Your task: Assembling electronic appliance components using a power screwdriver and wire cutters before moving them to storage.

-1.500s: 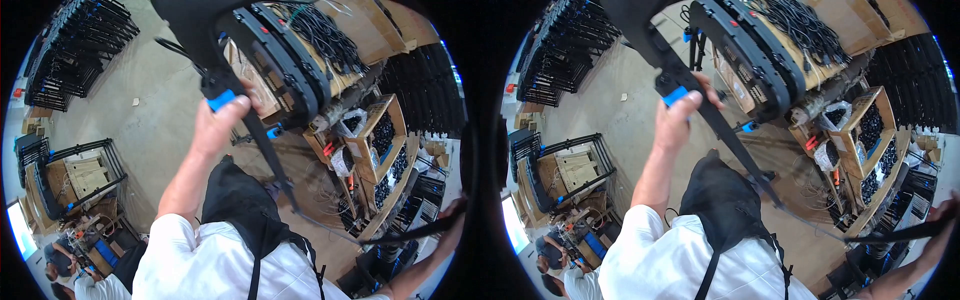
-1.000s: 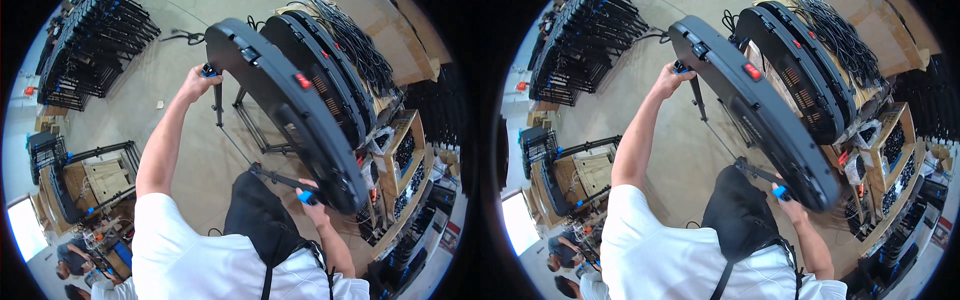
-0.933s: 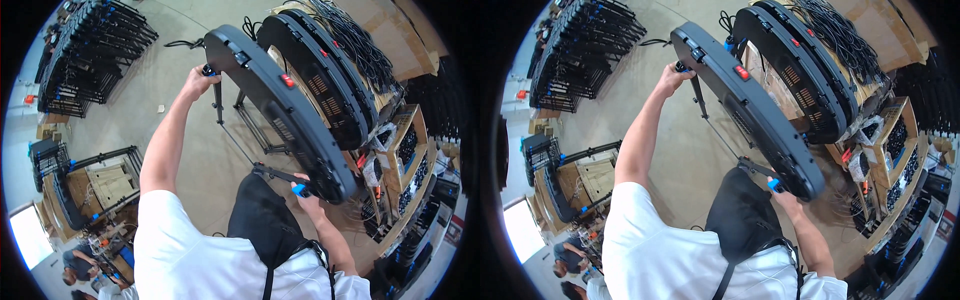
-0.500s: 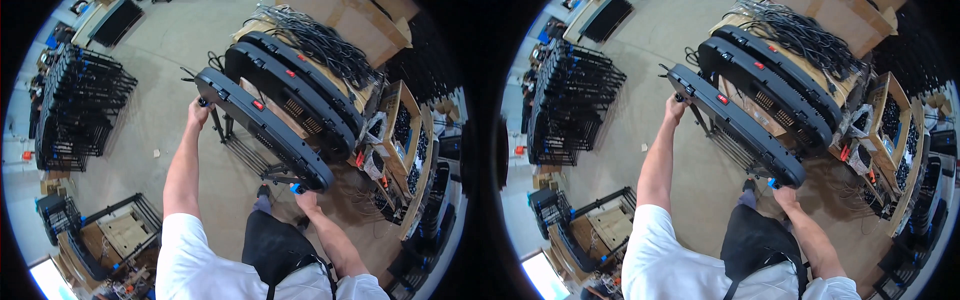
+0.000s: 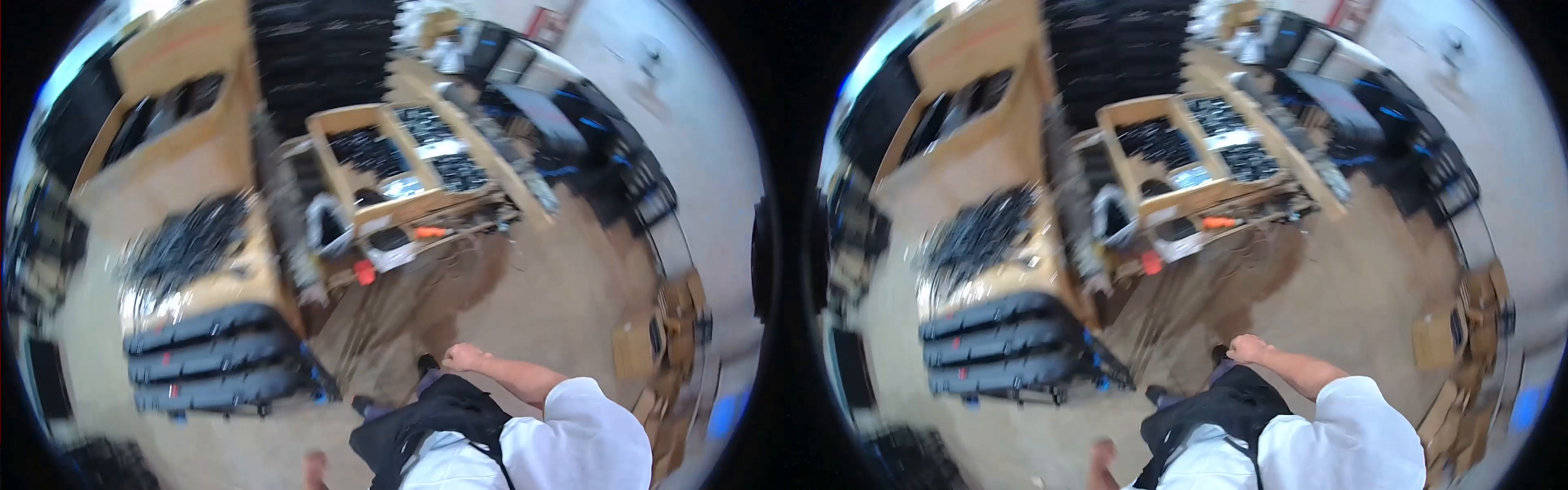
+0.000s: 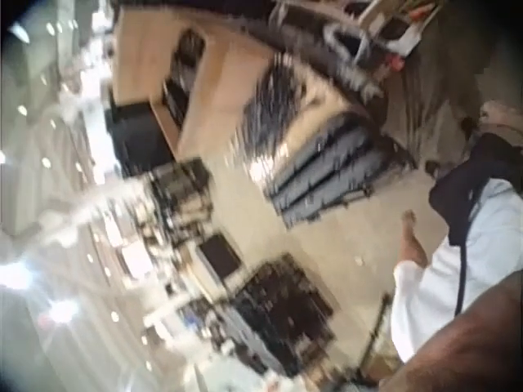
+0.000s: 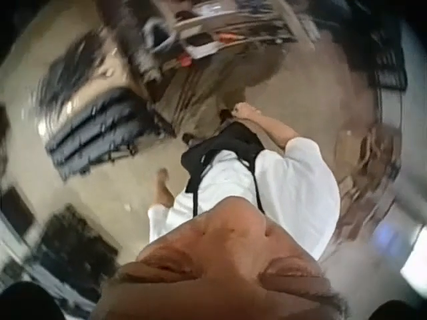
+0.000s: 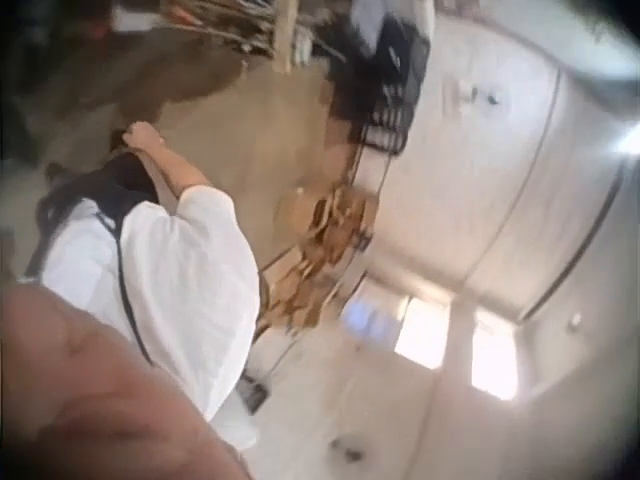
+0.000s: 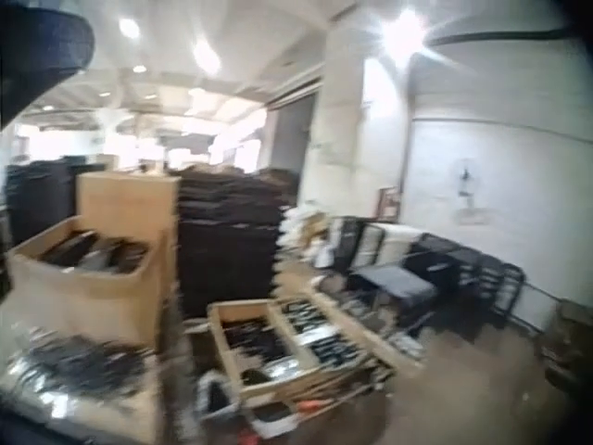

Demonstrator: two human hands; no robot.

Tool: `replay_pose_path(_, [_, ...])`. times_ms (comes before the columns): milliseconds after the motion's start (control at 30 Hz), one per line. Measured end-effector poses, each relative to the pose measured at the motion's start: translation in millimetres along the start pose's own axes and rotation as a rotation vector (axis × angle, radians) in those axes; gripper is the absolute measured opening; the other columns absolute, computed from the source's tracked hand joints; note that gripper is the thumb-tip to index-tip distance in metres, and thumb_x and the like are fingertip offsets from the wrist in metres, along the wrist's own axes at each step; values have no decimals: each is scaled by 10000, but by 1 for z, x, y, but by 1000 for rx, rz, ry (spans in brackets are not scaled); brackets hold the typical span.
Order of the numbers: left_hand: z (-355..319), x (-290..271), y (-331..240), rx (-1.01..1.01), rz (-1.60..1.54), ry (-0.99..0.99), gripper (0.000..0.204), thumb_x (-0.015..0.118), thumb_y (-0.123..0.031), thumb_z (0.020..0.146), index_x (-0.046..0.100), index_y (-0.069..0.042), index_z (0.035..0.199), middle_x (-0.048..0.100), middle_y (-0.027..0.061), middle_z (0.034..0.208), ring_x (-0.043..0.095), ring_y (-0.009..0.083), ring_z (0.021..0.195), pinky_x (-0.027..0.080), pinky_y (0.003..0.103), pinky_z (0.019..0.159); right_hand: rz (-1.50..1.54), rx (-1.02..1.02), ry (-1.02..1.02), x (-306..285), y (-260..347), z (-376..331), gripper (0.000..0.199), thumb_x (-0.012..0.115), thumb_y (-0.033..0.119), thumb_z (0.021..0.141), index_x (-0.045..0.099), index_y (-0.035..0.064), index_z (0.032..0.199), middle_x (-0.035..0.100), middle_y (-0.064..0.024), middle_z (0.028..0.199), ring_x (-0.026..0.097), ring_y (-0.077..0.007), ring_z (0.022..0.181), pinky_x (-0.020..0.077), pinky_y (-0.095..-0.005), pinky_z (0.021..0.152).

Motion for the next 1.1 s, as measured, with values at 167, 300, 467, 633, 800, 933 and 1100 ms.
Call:
replay_pose_path(167, [-3,96,3,-86,278,471,237,640,-156,967,742,-16,1128,751,120,986,721,231,877,580,356,748,240,362,-217,-72,-180,-20,508,624,503,957,776,103,1230,747,-183,1246,701,-374,1171,535,-488,1050])
replay_pose_path(300, [8,154,-14,-148,324,230,274,665,-219,977,726,-53,1186,709,114,915,665,212,818,555,383,710,363,357,-528,-189,-314,9,509,658,502,938,789,26,1061,756,-257,1058,734,-410,1009,571,-499,939])
replay_pose_path(467, [69,318,-23,-193,335,-80,334,697,-297,989,706,-99,1258,657,106,826,597,188,746,524,417,662,531,404,-1071,-402,-534,65,387,686,401,929,775,25,956,755,-207,858,745,-338,806,573,-468,767])
replay_pose_path(633, [137,507,-12,-241,319,-348,388,722,-360,999,690,-137,1315,615,100,755,541,169,687,499,444,625,623,440,-1342,-606,-755,131,394,643,398,950,778,111,1186,773,-188,1147,728,-339,1119,550,-448,985])
replay_pose_path(800, [90,644,-36,-195,827,-180,399,674,-436,1040,663,-88,1234,656,61,882,582,167,785,505,431,712,752,474,-1366,-727,-891,212,412,638,443,960,779,169,1233,780,-144,1186,724,-315,1148,541,-429,1013])
replay_pose_path(933, [75,735,-98,-324,768,-275,385,606,-420,1091,642,-99,1301,677,76,1013,585,228,870,501,510,838,787,442,-1298,-784,-957,256,471,631,473,994,758,138,1300,755,-162,1274,695,-300,1217,513,-418,1063])
replay_pose_path(1100, [81,824,-141,-306,908,-332,365,587,-389,1104,644,-110,1332,679,75,983,580,235,835,501,503,795,1101,95,-895,-810,-997,295,649,650,537,1015,724,-54,1272,753,-157,1233,688,-242,1148,509,-396,1036])
Point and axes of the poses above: each hand's wrist, its own z-axis towards the middle knuckle, its own x-axis out of the palm, y = z × x, the point moved 1 cm from there along z, towards the middle knuckle
